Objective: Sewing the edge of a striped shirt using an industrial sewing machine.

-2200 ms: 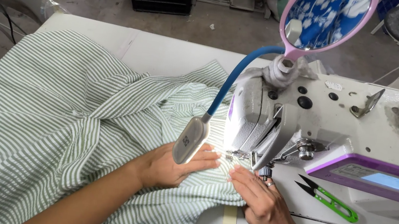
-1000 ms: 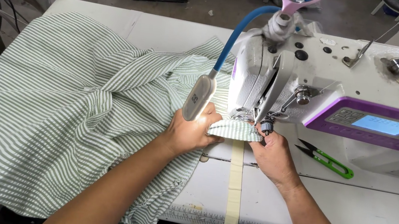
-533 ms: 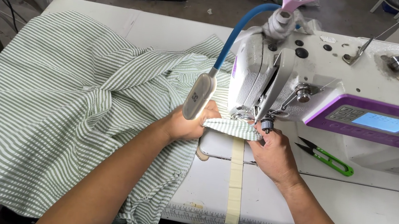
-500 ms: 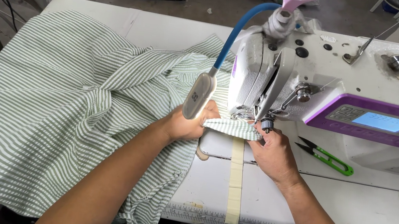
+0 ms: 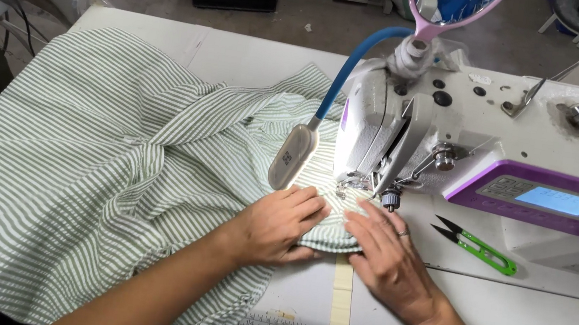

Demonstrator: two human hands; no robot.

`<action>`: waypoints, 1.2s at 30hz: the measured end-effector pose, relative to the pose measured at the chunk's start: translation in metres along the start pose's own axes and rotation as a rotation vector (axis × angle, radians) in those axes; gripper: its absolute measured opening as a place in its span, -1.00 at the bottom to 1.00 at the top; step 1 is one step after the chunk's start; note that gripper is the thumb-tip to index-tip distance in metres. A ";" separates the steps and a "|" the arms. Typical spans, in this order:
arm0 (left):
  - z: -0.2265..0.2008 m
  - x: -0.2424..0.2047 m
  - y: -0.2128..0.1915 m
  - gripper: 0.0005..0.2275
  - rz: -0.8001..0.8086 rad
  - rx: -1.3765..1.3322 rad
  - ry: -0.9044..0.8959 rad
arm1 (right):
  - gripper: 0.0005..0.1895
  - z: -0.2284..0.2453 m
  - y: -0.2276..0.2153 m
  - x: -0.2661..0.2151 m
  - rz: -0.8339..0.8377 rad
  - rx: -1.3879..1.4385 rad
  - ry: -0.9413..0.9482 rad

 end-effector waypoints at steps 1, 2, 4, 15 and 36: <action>-0.001 0.001 0.002 -0.33 0.054 0.032 -0.021 | -0.40 0.008 -0.003 0.004 0.005 0.058 -0.030; -0.002 0.003 -0.002 -0.33 0.051 0.032 -0.020 | -0.40 0.007 -0.006 0.006 0.006 0.055 -0.030; -0.003 0.006 -0.015 -0.32 -0.005 0.000 -0.022 | -0.71 0.010 -0.011 0.009 0.008 0.035 -0.068; 0.006 0.005 -0.024 -0.36 -0.051 -0.097 -0.076 | -0.63 -0.013 -0.006 0.007 0.076 0.255 -0.166; 0.046 0.007 -0.006 -0.36 -0.086 -0.140 -0.150 | -0.35 -0.045 0.023 0.012 0.099 0.138 -0.123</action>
Point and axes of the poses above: each hand's wrist, its own x-axis towards the middle knuckle, its own y-axis out of the palm, z = x × y, the point moved 10 cm from there along x, towards the middle knuckle, and after that the axes turned 3 degrees about -x, right-handed, at the moved point
